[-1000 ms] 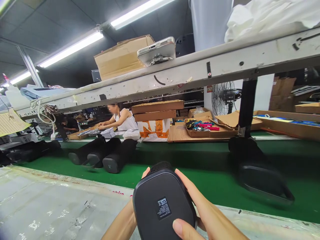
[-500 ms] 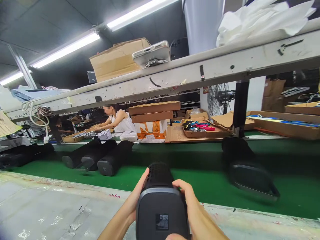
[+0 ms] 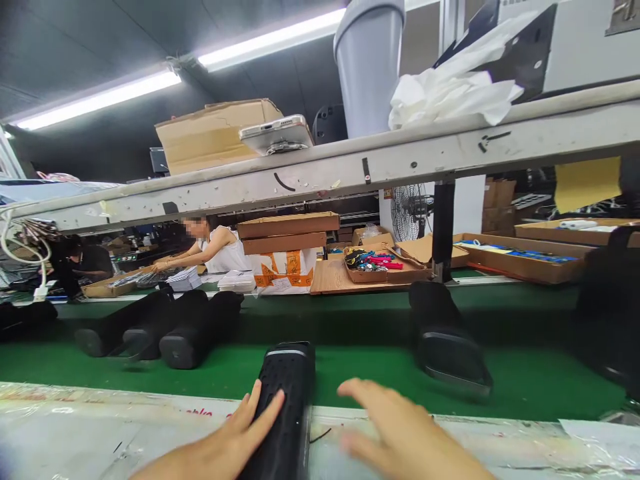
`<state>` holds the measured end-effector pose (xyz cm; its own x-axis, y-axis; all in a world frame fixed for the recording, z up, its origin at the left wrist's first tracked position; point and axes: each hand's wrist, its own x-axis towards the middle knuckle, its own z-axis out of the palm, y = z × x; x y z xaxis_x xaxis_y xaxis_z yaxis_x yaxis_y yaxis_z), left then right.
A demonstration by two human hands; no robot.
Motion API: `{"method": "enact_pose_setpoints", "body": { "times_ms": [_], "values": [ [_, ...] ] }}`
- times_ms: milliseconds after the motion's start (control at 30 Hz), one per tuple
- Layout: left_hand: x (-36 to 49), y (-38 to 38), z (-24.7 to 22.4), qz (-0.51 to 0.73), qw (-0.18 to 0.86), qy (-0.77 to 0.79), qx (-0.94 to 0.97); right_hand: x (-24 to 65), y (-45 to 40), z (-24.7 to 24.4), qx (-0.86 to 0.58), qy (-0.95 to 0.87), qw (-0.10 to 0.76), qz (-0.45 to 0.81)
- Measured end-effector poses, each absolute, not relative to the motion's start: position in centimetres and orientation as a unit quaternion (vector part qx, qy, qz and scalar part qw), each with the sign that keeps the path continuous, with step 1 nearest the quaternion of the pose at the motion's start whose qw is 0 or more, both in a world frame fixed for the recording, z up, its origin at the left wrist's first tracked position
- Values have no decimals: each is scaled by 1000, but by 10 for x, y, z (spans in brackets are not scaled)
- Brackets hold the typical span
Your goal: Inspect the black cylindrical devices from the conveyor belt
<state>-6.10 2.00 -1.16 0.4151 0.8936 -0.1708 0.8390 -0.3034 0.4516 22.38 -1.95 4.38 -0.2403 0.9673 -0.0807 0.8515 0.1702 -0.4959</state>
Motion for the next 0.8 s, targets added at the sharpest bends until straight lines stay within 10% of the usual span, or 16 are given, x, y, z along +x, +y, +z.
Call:
{"method": "enact_pose_setpoints", "body": {
  "times_ms": [167, 400, 800],
  "values": [
    [-63, 33, -62, 10, 124, 501, 857, 304, 37, 21, -763, -634, 96, 80],
    [-74, 25, 38, 132, 226, 438, 860, 363, 66, -30, -762, -634, 88, 97],
    [-42, 88, -11, 320, -246, 437, 804, 332, 57, -22, -736, -658, 129, 96]
  ]
}}
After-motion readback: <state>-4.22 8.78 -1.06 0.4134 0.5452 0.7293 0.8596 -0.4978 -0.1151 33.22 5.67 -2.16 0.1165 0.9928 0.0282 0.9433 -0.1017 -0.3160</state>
